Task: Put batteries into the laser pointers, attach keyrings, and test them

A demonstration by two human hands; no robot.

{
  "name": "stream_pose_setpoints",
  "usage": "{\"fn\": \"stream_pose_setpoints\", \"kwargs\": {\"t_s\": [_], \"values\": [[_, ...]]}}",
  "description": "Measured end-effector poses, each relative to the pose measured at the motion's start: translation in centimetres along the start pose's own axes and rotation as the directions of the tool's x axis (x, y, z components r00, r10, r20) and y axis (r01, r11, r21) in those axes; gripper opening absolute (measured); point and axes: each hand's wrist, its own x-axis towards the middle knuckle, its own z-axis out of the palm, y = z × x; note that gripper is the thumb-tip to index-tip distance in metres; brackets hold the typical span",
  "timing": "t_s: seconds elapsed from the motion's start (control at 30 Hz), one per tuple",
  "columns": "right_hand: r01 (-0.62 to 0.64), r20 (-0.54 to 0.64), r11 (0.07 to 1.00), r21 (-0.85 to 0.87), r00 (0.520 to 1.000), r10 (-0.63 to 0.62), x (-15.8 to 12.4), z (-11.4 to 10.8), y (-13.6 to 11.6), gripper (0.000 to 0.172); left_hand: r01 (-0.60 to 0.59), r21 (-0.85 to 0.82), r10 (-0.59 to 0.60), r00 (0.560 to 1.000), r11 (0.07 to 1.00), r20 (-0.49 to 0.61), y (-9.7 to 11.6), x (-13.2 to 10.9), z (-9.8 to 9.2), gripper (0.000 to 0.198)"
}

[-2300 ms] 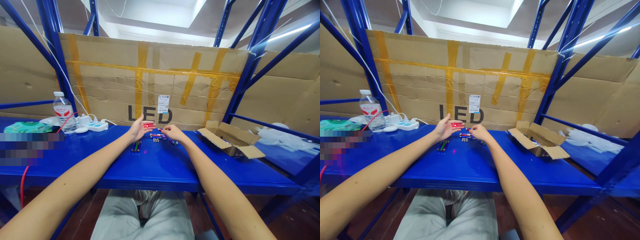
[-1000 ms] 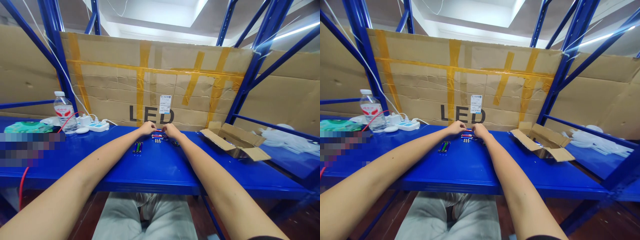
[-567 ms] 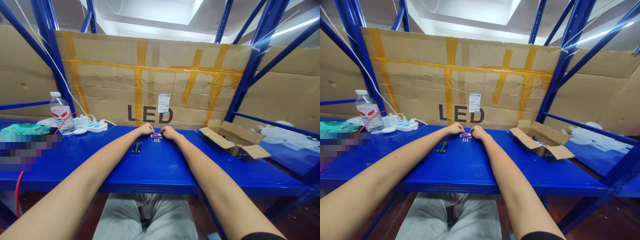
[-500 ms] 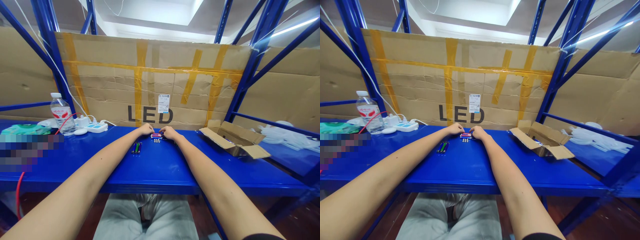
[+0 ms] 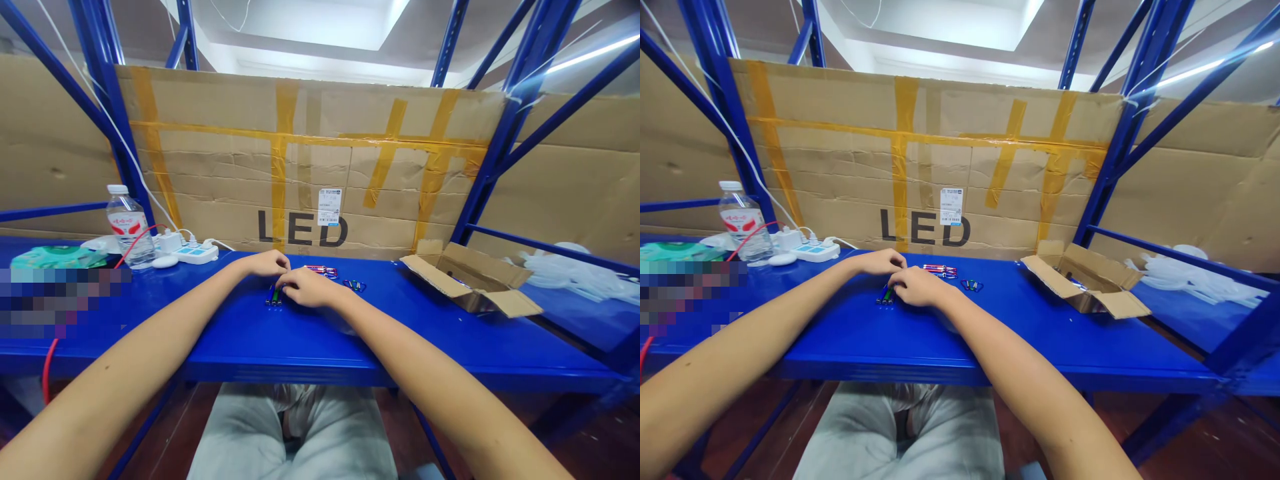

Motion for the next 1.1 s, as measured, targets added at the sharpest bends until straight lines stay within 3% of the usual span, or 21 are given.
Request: {"fn": "stream_pose_setpoints", "kwargs": {"t_s": [0.27,0.4,0.57,0.67,0.77,0.87,0.97,1.1], "values": [[-0.1,0.116,0.995,-0.022,0.988,0.102,-0.8,-1.0,-0.4,0.008,0.024,0.054,-0.028,0.998,0.998,0.063,0.0,-0.1,0.7,0.021],[-0.269,0.248,0.963,0.01,0.934,0.258,-1.8,-3.0,0.3,0.012,0.045,0.017,-0.046,0.997,0.999,0.067,0.3,-0.2,0.8,0.022],[-0.413,0.078,0.889,0.198,0.911,0.405,-4.6,-6.3,4.2,0.028,0.041,0.043,-0.043,0.997,0.998,0.069,1.3,-0.1,1.3,0.03],[-0.427,-0.01,0.858,0.285,0.894,0.448,-6.9,-7.2,6.4,0.023,0.012,0.052,-0.016,0.997,0.999,0.075,2.2,0.2,2.1,0.03],[-0.447,-0.029,0.829,0.336,0.875,0.483,-8.2,-7.0,7.2,0.018,-0.058,0.089,0.064,0.996,0.994,-0.068,2.9,1.0,2.9,0.026],[-0.402,-0.105,0.835,0.376,0.877,0.469,-8.2,-6.1,7.0,0.015,-0.122,0.167,0.158,0.961,0.978,-0.225,3.2,1.9,3.7,0.018],[-0.362,-0.17,0.849,0.384,0.876,0.451,-7.5,-5.3,6.6,0.014,-0.131,0.257,0.193,0.953,0.957,-0.234,3.4,2.6,4.2,0.017],[-0.355,-0.142,0.836,0.418,0.884,0.446,-7.1,-4.8,6.4,0.017,-0.096,0.32,0.168,0.964,0.943,-0.205,3.7,3.1,4.7,0.019]]}}
